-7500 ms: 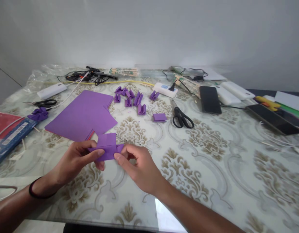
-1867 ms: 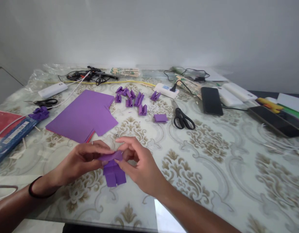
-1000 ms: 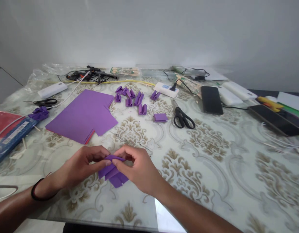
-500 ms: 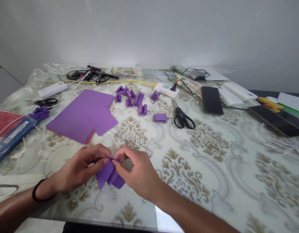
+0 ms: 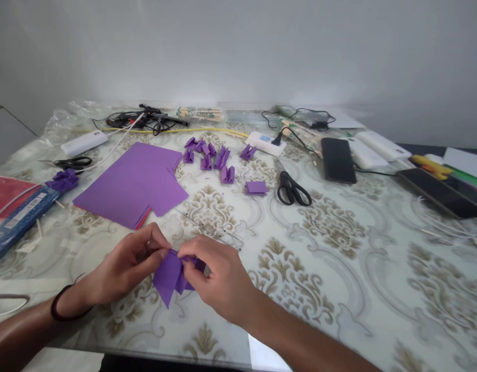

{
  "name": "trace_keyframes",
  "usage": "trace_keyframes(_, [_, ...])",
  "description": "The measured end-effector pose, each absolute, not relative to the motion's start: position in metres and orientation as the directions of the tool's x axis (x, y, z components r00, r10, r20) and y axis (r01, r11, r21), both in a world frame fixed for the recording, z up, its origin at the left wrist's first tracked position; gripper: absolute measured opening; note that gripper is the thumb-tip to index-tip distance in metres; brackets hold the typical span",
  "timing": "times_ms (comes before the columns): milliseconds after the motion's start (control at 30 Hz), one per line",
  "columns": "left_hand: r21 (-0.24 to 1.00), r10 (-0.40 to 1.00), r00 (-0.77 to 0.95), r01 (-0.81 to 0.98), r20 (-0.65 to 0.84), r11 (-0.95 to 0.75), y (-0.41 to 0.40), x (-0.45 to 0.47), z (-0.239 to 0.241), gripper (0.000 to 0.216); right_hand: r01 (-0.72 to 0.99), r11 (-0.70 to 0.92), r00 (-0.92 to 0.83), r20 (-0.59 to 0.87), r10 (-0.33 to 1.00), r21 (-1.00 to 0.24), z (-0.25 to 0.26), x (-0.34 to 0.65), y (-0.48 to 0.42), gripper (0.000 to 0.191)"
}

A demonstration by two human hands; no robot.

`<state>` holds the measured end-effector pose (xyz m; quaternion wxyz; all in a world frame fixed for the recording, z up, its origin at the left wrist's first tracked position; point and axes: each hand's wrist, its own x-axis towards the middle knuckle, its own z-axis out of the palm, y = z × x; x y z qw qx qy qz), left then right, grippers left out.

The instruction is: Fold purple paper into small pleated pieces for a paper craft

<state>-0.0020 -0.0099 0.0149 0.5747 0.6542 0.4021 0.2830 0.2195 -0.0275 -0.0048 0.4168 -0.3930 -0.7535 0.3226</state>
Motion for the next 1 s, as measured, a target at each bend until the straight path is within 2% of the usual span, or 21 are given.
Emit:
trace_keyframes(200, [0.971,0.861,0.508,0.217,-0.029,-0.095,-0.011,-0.007,0.006,0.012,0.241,0.536,-0.395,0.423,0.816,-0.809,-0.001,0.219,-0.025,0.02])
trace_keyframes(533, [0.986,0.846,0.527,0.169,-0.081,-0.011,-0.012,-0.007,0.013,0.004,0.218,0.483,-0.402,0.373,0.836,-0.848,0.001,0.219,-0.025,0.011])
trace_keyframes(667, [0.988,0.855,0.509,0.151,-0.095,0.02,-0.011,-0.004,0.013,0.014,0.202,0.45,-0.393,0.349,0.851,-0.87,-0.001,0.218,-0.024,0.014])
trace_keyframes(833, [0.957,0.837,0.523,0.291,-0.162,0.004,-0.006,-0.003,0.015,0.017,0.216,0.355,-0.373,0.259,0.891,-0.91,-0.002,0.22,-0.025,0.012])
trace_keyframes(1000, [0.922,0.829,0.544,0.375,-0.133,-0.098,-0.003,-0.006,0.017,0.024,0.216,0.247,-0.367,0.156,0.917,-0.945,-0.001,0.221,-0.025,0.007])
